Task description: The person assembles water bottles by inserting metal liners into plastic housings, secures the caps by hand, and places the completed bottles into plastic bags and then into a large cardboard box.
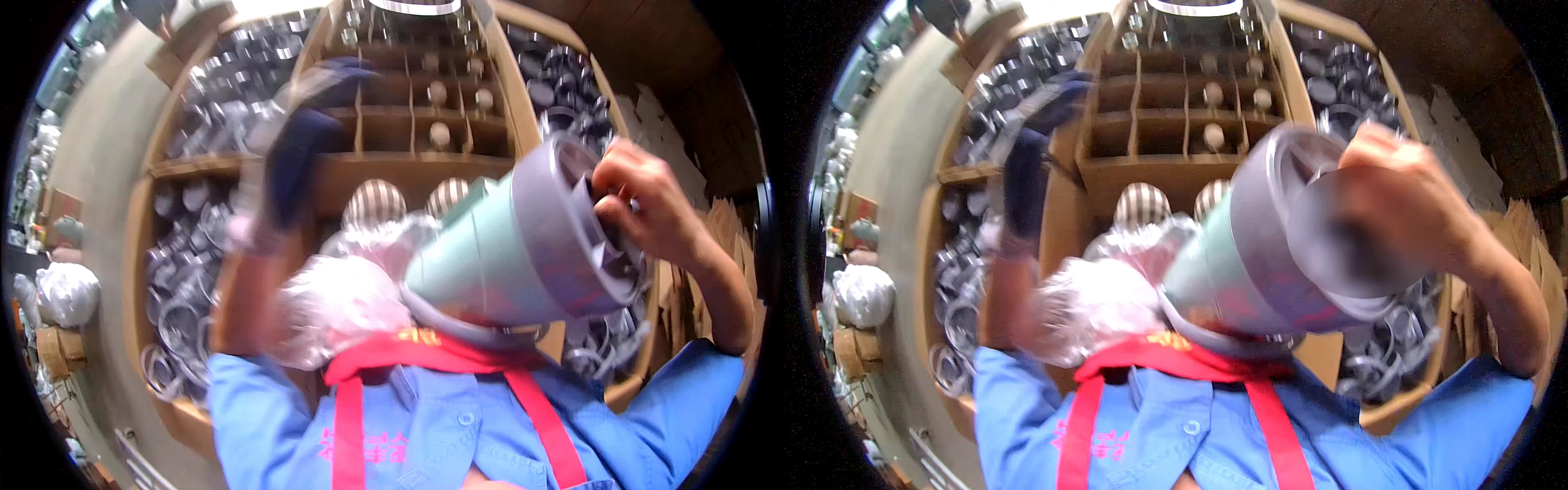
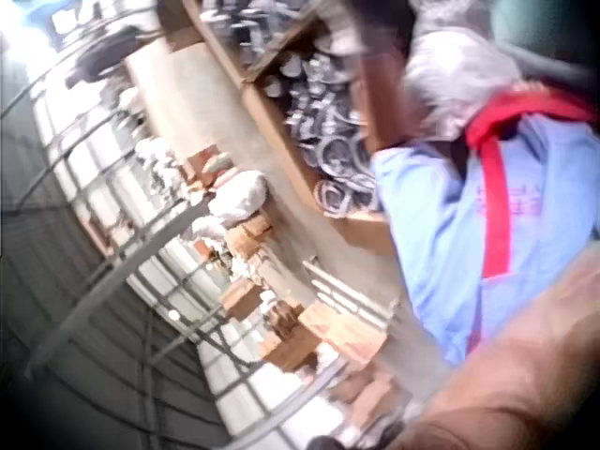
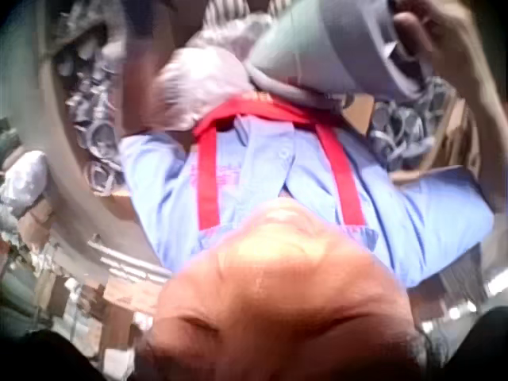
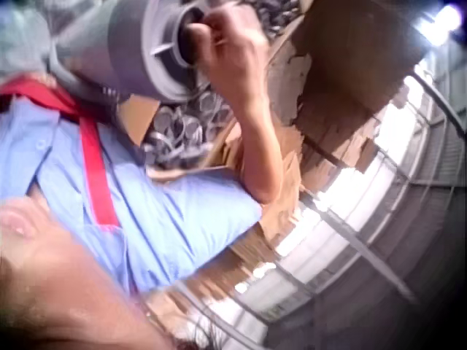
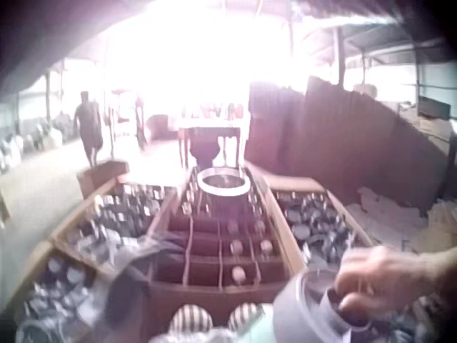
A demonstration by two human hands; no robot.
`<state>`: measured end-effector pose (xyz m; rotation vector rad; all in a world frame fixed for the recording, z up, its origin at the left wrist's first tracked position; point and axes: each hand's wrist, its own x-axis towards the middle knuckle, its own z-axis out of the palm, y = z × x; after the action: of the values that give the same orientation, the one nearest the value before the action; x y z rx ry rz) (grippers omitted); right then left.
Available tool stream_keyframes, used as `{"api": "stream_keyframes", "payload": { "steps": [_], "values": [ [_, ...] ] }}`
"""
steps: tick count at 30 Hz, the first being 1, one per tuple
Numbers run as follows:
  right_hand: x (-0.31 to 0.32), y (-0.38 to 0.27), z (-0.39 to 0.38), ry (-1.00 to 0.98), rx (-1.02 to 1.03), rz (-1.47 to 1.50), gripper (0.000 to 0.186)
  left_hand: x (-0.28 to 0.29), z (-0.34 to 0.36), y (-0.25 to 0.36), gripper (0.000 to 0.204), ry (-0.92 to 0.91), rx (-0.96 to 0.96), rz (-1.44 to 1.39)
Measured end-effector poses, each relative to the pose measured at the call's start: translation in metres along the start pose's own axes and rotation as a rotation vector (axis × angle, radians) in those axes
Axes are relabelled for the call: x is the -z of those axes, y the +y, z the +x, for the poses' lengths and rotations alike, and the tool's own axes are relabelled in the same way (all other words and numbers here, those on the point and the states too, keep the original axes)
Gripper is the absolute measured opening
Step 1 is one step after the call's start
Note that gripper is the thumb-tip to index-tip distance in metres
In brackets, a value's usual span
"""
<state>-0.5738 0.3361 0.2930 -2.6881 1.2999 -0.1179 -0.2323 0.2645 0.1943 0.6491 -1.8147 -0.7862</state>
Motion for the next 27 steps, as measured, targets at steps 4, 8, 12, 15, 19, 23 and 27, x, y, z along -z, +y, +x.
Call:
{"api": "stream_keyframes", "payload": {
  "steps": [4,8,12,15,19,23,27],
  "values": [
    [0.003,0.027,-0.007,0.061,0.464,-0.261,0.035,0.069,-0.062,-0.017,0.051,-0.060,0.246,-0.284],
    [0.022,0.024,0.011,0.072,0.709,-0.476,0.027,0.075,-0.104,-0.026,0.060,-0.106,0.672,-0.289],
    [0.022,0.014,0.028,-0.015,0.650,-0.363,0.033,0.072,-0.119,-0.007,0.053,-0.175,0.611,0.042],
    [0.002,0.033,0.016,-0.146,0.347,-0.178,0.025,0.082,-0.142,0.017,0.066,0.064,0.651,-0.383],
    [-0.023,0.062,-0.005,-0.049,-0.161,0.116,0.028,0.067,-0.166,0.028,0.070,-0.298,0.780,0.031],
    [-0.021,0.045,0.034,0.013,-0.199,0.254,0.030,0.035,-0.119,-0.026,0.046,-0.431,1.060,-0.260],
    [-0.028,0.023,0.071,0.255,0.014,0.115,0.047,0.047,0.031,-0.112,0.061,-0.093,-0.034,-1.200]
  ]
}}
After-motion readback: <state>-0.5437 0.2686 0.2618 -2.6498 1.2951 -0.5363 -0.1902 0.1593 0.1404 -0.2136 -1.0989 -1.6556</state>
